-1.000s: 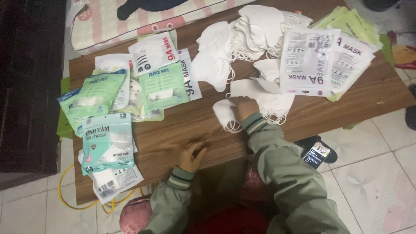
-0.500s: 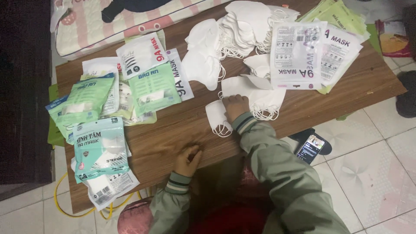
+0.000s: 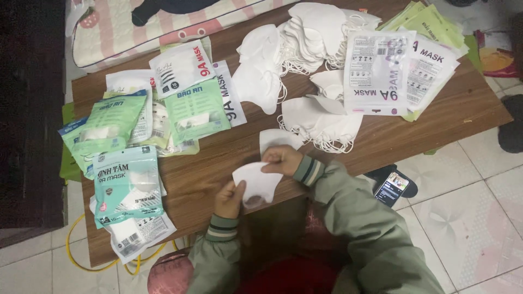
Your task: Folding and organizing face masks on a table for packaging.
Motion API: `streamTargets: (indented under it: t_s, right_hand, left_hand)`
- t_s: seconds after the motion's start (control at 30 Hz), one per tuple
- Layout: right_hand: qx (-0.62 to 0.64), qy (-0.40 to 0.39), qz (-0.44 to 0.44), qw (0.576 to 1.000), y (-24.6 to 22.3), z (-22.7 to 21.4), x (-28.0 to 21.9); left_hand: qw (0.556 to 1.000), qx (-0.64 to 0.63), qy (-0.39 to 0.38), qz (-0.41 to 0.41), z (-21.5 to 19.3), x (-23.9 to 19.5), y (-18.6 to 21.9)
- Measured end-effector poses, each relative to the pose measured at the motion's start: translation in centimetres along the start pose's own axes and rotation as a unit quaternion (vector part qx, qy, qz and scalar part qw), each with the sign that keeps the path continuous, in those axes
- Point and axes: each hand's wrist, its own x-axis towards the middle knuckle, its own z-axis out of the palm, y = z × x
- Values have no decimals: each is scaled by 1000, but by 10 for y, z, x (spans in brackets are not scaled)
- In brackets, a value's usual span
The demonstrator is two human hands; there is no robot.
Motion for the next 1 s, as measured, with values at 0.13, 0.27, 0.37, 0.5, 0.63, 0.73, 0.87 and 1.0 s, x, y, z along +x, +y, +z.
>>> streamTargets:
  t_s: [0.13, 0.27, 0.37, 0.5, 0.63, 0.73, 0.87, 1.0]
  right_hand:
    - [-272, 255, -155, 915, -25, -22, -5]
    - [-572, 437, -224, 658, -26, -106, -20]
    - [-623, 412, -61, 662, 11, -145, -15]
    - [-458, 504, -129, 721, -9, -155, -11]
    - [-120, 585, -260, 759, -38, -131, -18]
    - [52, 549, -250, 796, -58, -107, -21]
    - [157, 470, -220, 840, -44, -98, -20]
    - [159, 430, -196, 867, -72, -54, -31]
  left_hand:
    - [996, -77, 54, -9, -6, -2, 16]
    - [994, -81, 71, -27, -8, -7, 21]
    - [994, -79, 69, -12, -12, -6, 17]
    - [993, -87, 83, -3, -11, -11, 19]
    - [990, -91, 105, -29, -10, -19, 28]
    - [990, -85, 103, -35, -9, -20, 34]
    - [991, -85, 98, -17, -8, -13, 23]
    - [990, -39, 138, 6, -14, -11, 22]
